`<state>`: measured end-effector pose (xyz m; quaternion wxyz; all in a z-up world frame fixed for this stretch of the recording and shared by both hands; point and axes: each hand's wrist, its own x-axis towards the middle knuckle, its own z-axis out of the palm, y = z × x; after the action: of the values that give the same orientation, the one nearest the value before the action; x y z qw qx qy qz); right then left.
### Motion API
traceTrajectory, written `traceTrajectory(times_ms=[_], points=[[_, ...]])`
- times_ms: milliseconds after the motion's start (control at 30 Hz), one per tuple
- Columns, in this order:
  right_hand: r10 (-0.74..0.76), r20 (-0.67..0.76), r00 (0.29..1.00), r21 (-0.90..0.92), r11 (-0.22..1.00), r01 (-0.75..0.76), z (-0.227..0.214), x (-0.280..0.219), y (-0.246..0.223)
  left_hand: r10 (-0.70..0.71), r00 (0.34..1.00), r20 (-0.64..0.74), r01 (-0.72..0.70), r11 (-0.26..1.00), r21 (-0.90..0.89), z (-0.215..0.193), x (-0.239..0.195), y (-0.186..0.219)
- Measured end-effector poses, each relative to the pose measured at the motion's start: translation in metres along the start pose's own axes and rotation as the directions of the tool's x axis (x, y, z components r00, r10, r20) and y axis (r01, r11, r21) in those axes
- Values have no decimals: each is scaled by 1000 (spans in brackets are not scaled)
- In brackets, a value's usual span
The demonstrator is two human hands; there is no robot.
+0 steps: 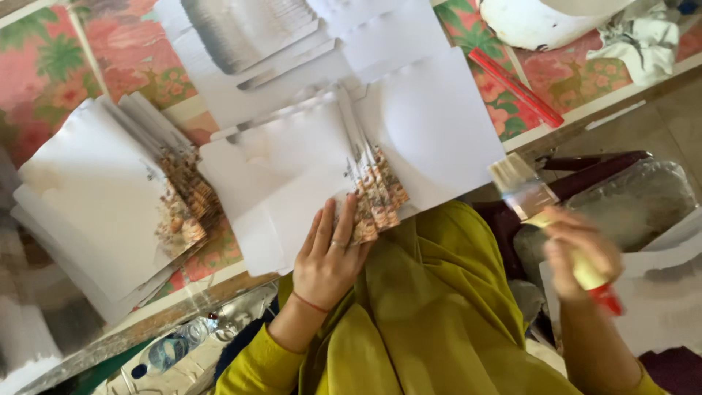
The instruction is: The person applies glue to the spine of a stack of papers using a brush, then folds a cover sheet over the glued area to secure it. They repeat this process for multiple paper stacks on a table.
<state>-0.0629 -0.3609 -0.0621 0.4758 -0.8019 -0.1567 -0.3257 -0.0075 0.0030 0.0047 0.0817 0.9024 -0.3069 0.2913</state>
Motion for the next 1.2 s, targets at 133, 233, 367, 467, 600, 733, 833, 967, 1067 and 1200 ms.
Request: traceTrajectory(times_ms=[133,233,367,467,600,733,833,967,1067,1200], points=[[-91,118,989,-107,989,104,22,-23,-17,26,1000,7,-25,999,-22,-1,6,5],[-177,58,983,-117,976,182,44,-37,-12,-21,984,-176,22,1000,6,7,12,9],[-255,101,962,-57,964,261,64,-5,-31,-12,987,-158,21,998,58,7,13,9],[-209,107,972,-94,971,219,41,-22,-4,-17,989,-148,28,997,74,7,13,9],[-285,288,914,-266,893,363,28,-49,-11,-15,990,-141,23,998,54,9,11,10],[-325,409,853,-25,930,366,64,-8,-33,-9,1000,9,8,999,38,-3,14,11],[-238,312,920,-9,967,253,52,-35,1,-11,1000,1,11,1000,4,-2,17,11],[-4,131,991,-130,991,22,17,-39,1,-11,1000,1,11,1000,-2,0,14,10],[-13,116,993,-55,998,19,12,-18,-11,-12,1000,15,13,1000,-2,-1,15,11],[-270,107,957,40,963,268,40,-40,-25,-16,1000,24,16,1000,-4,0,18,12]])
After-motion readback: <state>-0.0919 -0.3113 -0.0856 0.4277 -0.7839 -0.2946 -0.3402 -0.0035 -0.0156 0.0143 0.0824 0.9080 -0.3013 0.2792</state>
